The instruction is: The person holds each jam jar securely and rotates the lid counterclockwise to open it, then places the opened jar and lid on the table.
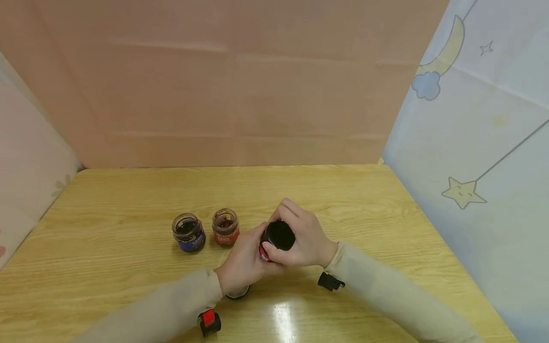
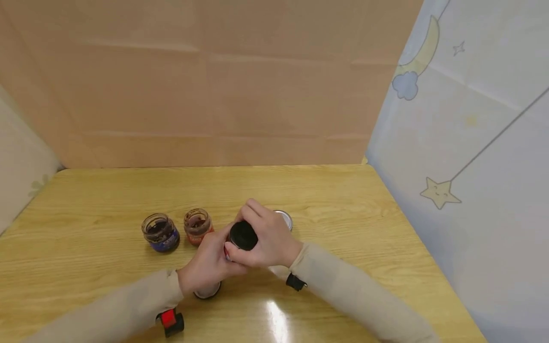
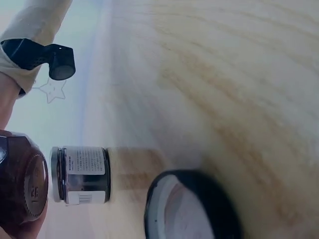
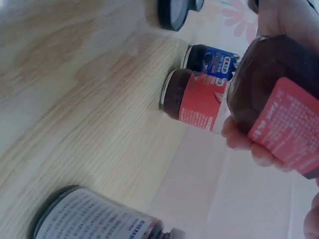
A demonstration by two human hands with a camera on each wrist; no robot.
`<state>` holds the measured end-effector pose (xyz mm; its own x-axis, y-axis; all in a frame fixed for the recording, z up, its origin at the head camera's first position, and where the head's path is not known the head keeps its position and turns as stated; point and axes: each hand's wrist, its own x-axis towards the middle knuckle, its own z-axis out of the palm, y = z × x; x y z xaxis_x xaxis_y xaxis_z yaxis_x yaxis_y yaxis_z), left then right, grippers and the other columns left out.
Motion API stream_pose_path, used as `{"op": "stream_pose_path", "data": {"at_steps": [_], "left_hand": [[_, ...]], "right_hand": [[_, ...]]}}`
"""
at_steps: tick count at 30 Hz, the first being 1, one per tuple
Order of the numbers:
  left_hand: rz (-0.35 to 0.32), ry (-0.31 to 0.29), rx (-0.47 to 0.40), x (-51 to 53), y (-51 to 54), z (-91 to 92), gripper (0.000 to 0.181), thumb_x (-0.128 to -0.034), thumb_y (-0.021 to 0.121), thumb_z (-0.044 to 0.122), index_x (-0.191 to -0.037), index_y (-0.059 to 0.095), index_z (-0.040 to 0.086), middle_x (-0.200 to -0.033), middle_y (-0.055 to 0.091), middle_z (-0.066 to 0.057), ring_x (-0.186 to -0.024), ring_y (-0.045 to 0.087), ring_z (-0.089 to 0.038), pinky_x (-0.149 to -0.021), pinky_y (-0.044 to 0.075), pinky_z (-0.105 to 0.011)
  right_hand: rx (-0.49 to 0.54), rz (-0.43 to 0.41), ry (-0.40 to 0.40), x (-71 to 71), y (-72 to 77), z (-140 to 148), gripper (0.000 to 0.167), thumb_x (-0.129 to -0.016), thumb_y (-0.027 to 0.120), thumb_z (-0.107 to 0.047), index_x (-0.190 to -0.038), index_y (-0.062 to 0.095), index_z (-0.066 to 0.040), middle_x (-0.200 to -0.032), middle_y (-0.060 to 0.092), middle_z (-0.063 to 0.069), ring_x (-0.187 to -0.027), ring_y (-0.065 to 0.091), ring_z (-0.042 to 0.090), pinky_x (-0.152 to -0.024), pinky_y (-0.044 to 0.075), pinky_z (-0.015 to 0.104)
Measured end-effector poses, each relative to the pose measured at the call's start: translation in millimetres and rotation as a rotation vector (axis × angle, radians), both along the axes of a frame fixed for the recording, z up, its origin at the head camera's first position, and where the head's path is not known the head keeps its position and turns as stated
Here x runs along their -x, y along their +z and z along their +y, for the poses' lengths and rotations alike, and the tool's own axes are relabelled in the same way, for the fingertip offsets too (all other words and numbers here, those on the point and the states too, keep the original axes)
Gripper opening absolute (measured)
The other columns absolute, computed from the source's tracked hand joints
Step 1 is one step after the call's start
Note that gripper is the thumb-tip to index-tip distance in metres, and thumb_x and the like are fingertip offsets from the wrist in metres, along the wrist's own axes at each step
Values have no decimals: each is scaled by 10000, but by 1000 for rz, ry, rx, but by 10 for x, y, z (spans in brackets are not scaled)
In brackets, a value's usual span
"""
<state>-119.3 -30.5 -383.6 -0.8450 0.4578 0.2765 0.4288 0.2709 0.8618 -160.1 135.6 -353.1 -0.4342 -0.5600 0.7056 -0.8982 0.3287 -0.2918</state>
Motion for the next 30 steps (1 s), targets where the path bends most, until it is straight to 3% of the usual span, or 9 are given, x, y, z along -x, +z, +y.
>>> {"op": "stream_pose_path", "data": {"at_steps": [5,12,17,20,24,30], "left_hand": [[14,42,18,8,-32,4,650,-732,817,162,-1298,508,87,-1200,629,-53,-1055,635,-177,-868,530,-272],[108,138,40,37,-33,-7,597,-721,831,214,-1229,548,78,-1114,673,-66,-997,667,-187,-827,546,-289],[124,160,29,57,-30,-13,525,-724,813,181,-1177,569,80,-1038,687,-55,-918,679,-168,-763,545,-262],[105,161,-4,67,-18,-10,485,-730,791,141,-1164,581,92,-1018,688,-39,-892,675,-147,-745,545,-253],[81,175,-52,76,2,3,423,-719,779,99,-1108,611,114,-980,696,-9,-858,661,-106,-735,547,-251],[60,209,-57,75,14,7,411,-725,794,111,-1099,624,124,-979,694,-5,-854,660,-110,-737,547,-246]], "right_hand": [[-24,-21,5,5,-11,15,351,-836,602,-447,-924,587,-108,-901,556,-19,-768,560,75,-646,506,183],[-32,-67,10,17,-12,32,466,-873,580,-519,-1065,620,-95,-1012,599,12,-875,593,102,-726,526,218],[-56,-157,-40,-7,33,63,600,-826,621,-602,-1160,613,-104,-1080,595,3,-925,580,97,-763,519,260],[-67,-204,-87,-24,92,86,601,-798,663,-604,-1130,627,-103,-1055,584,-12,-882,543,85,-736,494,258],[-97,-234,-129,-33,186,103,504,-762,762,-493,-1061,645,-105,-957,561,-29,-802,493,94,-684,449,226],[-174,-265,-129,-22,307,114,440,-715,822,-409,-998,650,-119,-887,551,-52,-778,503,120,-673,452,225]]}}
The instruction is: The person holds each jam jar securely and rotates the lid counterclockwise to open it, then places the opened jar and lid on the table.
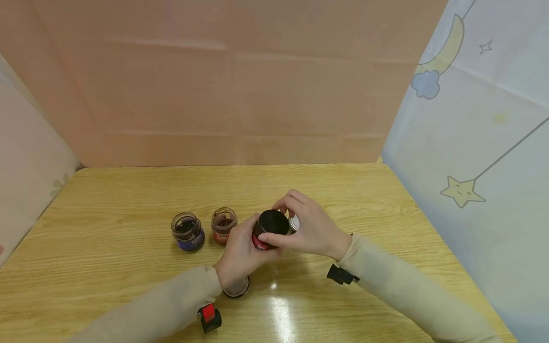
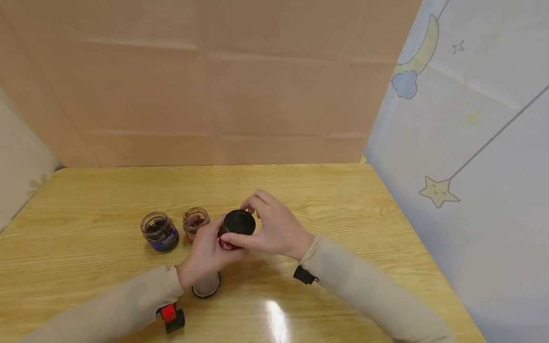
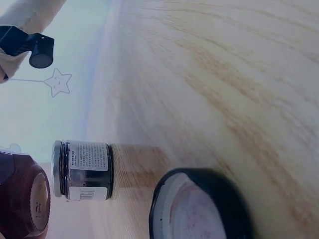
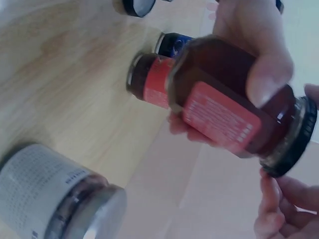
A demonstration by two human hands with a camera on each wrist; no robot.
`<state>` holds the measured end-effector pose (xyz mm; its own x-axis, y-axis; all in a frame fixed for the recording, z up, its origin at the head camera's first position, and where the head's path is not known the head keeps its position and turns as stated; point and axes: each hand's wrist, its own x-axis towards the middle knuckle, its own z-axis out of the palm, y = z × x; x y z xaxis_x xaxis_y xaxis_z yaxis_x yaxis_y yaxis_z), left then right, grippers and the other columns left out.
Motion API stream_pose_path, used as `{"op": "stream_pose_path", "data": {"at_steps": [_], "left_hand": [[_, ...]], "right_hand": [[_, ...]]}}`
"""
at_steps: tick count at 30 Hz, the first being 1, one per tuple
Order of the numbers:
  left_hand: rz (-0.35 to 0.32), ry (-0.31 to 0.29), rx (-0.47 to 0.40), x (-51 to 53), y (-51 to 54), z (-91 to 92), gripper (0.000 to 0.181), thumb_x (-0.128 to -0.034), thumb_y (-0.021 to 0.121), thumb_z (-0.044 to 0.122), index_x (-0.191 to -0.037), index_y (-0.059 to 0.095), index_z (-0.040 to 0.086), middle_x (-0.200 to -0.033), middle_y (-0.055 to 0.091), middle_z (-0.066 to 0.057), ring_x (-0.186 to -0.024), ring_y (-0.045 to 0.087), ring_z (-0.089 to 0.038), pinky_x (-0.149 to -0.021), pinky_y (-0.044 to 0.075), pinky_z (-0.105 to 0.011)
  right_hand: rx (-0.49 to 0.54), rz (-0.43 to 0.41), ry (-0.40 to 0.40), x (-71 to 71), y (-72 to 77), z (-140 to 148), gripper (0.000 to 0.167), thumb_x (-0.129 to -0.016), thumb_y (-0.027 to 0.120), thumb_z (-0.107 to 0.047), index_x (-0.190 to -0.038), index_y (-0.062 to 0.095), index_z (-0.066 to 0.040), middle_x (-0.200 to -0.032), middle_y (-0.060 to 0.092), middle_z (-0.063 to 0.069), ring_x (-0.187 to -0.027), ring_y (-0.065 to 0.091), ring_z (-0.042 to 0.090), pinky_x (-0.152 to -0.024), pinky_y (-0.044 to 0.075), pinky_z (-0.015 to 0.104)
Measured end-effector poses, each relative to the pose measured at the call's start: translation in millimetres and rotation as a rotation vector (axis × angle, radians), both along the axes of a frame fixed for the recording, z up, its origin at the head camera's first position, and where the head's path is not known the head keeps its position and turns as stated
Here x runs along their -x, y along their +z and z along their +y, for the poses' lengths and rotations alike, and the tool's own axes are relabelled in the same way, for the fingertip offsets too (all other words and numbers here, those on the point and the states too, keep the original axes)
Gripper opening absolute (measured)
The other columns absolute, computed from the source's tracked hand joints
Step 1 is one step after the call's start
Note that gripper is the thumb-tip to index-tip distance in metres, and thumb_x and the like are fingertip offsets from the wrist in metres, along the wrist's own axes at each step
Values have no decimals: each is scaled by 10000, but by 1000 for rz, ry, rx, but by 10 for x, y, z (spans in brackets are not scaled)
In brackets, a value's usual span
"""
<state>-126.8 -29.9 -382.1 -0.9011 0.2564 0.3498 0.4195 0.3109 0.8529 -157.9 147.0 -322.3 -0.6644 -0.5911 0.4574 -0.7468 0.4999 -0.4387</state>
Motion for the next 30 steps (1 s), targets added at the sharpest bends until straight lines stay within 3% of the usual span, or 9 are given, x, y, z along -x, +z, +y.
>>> {"op": "stream_pose_path", "data": {"at_steps": [7,13,19,24,30], "left_hand": [[-18,3,22,0,9,-14,450,-727,803,127,-1134,613,114,-1026,684,-17,-911,659,-143,-785,547,-263],[-21,1,38,-2,16,-24,476,-727,804,131,-1159,606,124,-1052,678,-16,-932,654,-150,-801,543,-279],[-28,20,27,1,18,-21,480,-726,805,136,-1161,602,118,-1039,686,-17,-923,658,-150,-779,545,-263],[-24,43,13,7,8,-24,490,-707,825,121,-1147,609,117,-998,693,-7,-889,660,-141,-754,544,-256],[-26,31,11,30,-1,-23,459,-732,820,147,-1141,611,147,-1016,689,14,-909,664,-123,-771,547,-261]], "right_hand": [[-24,-38,108,39,65,37,442,-742,812,-391,-1055,666,-115,-991,593,-60,-882,560,46,-750,507,246],[-38,-82,218,73,102,82,475,-790,780,-343,-1169,636,-96,-1082,587,-41,-981,573,68,-819,505,244],[-42,-100,271,81,121,92,524,-808,766,-251,-1263,575,-75,-1202,591,11,-1100,565,117,-900,498,307],[-50,-107,179,40,123,60,602,-787,786,-318,-1297,553,-97,-1221,581,0,-1089,557,134,-883,492,320],[-110,-116,-5,8,170,-43,504,-753,788,-436,-1113,667,-104,-1031,610,-34,-902,567,87,-765,506,308]]}}
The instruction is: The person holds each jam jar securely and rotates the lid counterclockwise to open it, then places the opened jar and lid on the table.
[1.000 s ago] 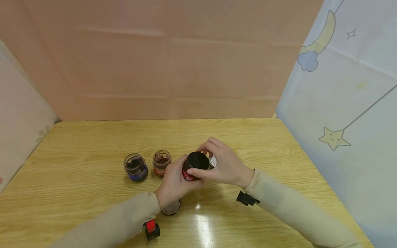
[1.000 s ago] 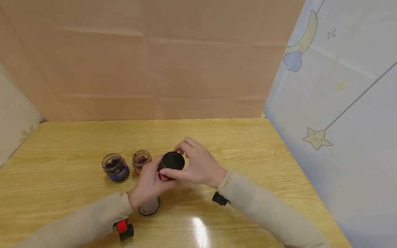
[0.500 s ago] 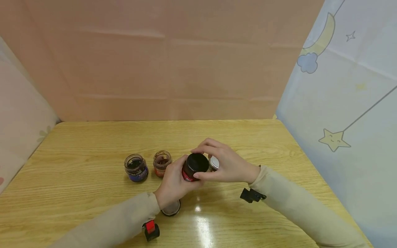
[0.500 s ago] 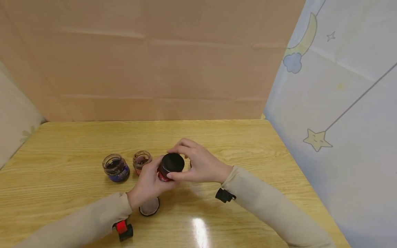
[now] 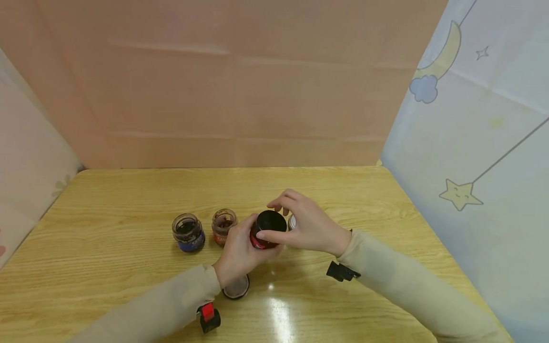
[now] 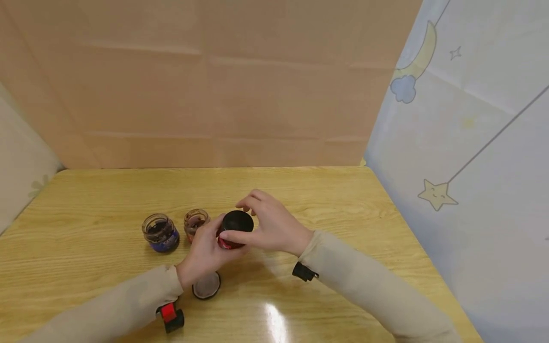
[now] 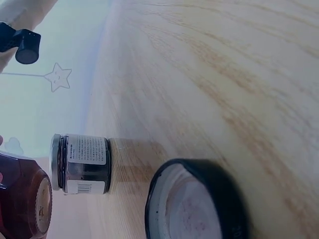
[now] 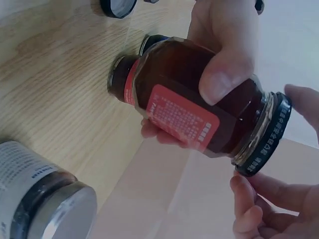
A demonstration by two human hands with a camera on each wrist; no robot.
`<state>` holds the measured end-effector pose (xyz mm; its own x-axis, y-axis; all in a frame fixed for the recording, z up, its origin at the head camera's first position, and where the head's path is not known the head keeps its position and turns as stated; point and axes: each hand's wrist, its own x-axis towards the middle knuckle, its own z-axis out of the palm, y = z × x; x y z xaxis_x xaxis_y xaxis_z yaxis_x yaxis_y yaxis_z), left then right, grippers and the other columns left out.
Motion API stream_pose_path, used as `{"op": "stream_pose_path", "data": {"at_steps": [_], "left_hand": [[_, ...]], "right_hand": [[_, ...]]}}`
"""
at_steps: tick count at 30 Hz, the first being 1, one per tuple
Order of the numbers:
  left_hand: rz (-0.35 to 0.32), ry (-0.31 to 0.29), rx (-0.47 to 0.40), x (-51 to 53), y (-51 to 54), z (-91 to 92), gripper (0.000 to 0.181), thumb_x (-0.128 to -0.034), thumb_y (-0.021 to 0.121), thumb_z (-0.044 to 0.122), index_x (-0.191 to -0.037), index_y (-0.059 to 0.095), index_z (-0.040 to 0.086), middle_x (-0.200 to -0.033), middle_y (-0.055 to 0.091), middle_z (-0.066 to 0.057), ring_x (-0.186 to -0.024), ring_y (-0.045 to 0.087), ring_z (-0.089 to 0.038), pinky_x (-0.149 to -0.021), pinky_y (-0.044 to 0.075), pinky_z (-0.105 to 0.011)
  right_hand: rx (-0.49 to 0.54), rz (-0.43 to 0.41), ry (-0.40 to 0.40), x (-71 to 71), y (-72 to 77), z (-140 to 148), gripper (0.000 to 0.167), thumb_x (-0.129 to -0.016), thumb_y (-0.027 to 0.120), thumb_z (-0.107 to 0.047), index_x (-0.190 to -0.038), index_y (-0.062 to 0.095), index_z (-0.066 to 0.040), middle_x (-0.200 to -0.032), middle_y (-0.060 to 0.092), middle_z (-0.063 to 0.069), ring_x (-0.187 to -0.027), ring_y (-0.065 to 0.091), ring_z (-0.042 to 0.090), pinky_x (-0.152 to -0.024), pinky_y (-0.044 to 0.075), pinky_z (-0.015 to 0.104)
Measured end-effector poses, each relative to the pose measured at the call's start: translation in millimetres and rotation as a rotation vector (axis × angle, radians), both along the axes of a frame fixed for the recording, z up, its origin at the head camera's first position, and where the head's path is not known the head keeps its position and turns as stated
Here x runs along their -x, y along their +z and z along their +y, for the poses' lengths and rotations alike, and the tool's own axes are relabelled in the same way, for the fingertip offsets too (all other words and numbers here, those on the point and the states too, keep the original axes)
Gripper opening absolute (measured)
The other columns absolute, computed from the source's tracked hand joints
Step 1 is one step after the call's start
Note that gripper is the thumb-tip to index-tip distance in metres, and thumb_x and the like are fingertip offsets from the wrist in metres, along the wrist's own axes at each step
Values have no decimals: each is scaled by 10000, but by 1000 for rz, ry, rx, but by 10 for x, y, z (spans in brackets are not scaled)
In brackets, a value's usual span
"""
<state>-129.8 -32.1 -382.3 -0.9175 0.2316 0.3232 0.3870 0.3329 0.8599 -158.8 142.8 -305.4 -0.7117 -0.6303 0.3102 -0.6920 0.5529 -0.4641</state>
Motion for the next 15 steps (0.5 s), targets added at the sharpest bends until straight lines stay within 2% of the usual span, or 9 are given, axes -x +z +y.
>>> {"op": "stream_pose_path", "data": {"at_steps": [5,10,15], "left_hand": [[-4,-11,-6,10,-8,-10,475,-734,824,160,-1156,607,145,-1041,690,9,-925,665,-124,-777,549,-262],[0,-21,-9,16,-10,-15,502,-731,828,152,-1180,604,128,-1063,693,-13,-938,669,-138,-781,549,-262],[2,-14,-6,34,-8,-14,501,-731,825,151,-1181,605,125,-1065,695,-12,-941,671,-141,-789,547,-267]], "right_hand": [[-27,-16,-25,10,22,-29,409,-749,788,-441,-1000,693,-131,-969,618,-55,-817,563,66,-683,490,242],[-30,-29,-13,21,21,-24,413,-745,796,-430,-1008,699,-127,-957,623,-51,-762,553,60,-627,490,224],[-25,8,40,53,21,-13,454,-754,796,-410,-1063,696,-92,-985,635,-31,-824,585,65,-704,524,257]]}}
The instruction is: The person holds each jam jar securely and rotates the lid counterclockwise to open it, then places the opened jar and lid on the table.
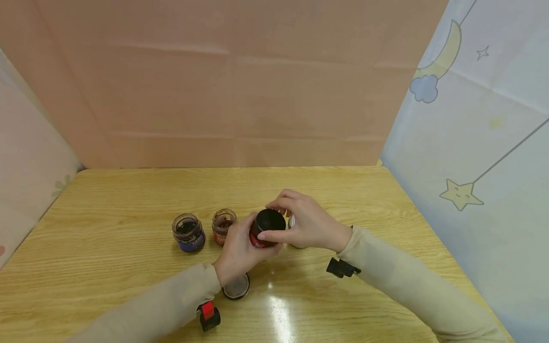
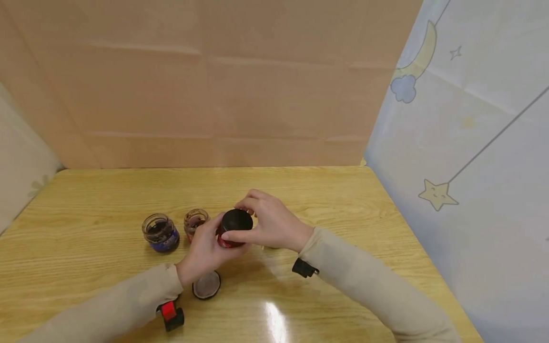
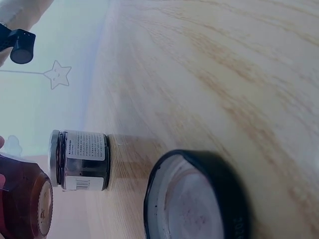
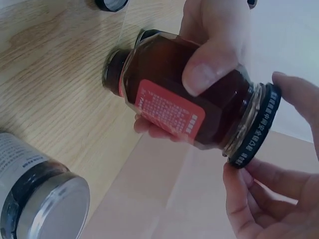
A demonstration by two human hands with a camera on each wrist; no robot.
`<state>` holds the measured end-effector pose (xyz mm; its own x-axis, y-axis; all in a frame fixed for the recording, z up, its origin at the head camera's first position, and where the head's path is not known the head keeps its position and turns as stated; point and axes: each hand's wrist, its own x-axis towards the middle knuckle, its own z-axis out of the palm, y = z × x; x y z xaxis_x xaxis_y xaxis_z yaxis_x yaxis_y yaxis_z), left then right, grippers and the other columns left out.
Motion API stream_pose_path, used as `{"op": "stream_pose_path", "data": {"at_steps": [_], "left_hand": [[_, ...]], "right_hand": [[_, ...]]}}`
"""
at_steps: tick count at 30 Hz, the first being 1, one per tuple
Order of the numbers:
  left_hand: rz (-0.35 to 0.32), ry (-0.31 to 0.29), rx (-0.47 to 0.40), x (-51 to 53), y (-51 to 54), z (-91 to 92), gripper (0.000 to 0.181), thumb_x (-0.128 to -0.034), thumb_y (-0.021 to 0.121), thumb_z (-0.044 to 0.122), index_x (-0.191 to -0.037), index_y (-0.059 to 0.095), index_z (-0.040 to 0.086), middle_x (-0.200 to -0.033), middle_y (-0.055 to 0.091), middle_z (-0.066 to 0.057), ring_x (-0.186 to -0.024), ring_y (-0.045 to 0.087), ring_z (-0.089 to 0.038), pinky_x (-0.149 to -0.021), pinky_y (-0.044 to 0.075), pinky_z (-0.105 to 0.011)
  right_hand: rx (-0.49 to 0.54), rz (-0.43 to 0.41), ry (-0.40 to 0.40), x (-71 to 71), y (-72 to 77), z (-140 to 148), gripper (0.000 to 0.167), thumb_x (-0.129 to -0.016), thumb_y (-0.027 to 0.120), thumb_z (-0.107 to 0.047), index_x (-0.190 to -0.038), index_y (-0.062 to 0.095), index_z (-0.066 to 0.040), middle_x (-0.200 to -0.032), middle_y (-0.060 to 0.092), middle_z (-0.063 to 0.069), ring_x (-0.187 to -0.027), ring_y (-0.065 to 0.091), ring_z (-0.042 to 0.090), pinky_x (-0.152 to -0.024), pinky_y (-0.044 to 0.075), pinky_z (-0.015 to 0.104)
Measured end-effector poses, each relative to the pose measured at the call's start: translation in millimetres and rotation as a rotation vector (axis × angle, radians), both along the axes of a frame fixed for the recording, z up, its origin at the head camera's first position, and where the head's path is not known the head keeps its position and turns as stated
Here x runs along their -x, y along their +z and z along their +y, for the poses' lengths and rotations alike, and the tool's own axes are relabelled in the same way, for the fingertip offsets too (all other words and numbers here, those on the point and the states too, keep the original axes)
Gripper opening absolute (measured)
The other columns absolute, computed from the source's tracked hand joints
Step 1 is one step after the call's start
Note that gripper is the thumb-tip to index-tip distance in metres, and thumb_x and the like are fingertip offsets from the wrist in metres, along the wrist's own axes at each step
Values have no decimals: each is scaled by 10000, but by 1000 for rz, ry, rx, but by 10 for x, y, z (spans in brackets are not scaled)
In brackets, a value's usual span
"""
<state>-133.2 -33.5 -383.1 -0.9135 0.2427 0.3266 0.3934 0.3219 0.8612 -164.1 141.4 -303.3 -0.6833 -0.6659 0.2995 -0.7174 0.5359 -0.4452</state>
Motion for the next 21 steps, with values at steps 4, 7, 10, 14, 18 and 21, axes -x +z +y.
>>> {"op": "stream_pose_path", "data": {"at_steps": [4,7,10,14,18,21], "left_hand": [[10,10,11,6,-3,1,487,-731,822,156,-1169,613,125,-1050,699,-9,-926,670,-140,-781,547,-271],[13,7,17,6,-1,1,492,-735,820,156,-1179,610,123,-1054,698,-12,-929,671,-142,-780,548,-269],[0,-1,8,6,-3,0,503,-740,817,146,-1194,604,119,-1066,695,-16,-942,671,-149,-788,548,-265],[-4,12,11,4,-5,-1,518,-724,824,127,-1192,603,104,-1060,698,-28,-941,674,-162,-792,547,-269],[6,30,28,6,0,-6,533,-711,828,115,-1193,603,87,-1064,699,-39,-955,673,-167,-806,546,-286],[15,40,31,10,1,-12,534,-709,829,112,-1193,606,84,-1057,702,-37,-936,668,-161,-784,542,-287]], "right_hand": [[-5,19,52,23,3,20,456,-773,787,-394,-1092,684,-85,-994,627,-33,-881,595,65,-765,534,293],[-14,13,77,31,12,29,459,-784,778,-383,-1120,674,-88,-1015,622,-36,-904,593,65,-779,531,285],[-21,8,109,42,17,34,475,-791,772,-358,-1157,659,-77,-1056,619,-22,-950,595,80,-811,529,288],[-29,12,166,57,18,41,485,-798,766,-307,-1192,634,-58,-1125,609,-1,-1039,584,103,-890,510,301],[-22,19,190,56,15,37,492,-804,759,-282,-1215,609,-57,-1176,592,16,-1098,568,117,-944,484,300],[-16,35,153,47,7,26,556,-788,775,-337,-1233,597,-56,-1175,592,28,-1077,567,118,-935,489,314]]}}
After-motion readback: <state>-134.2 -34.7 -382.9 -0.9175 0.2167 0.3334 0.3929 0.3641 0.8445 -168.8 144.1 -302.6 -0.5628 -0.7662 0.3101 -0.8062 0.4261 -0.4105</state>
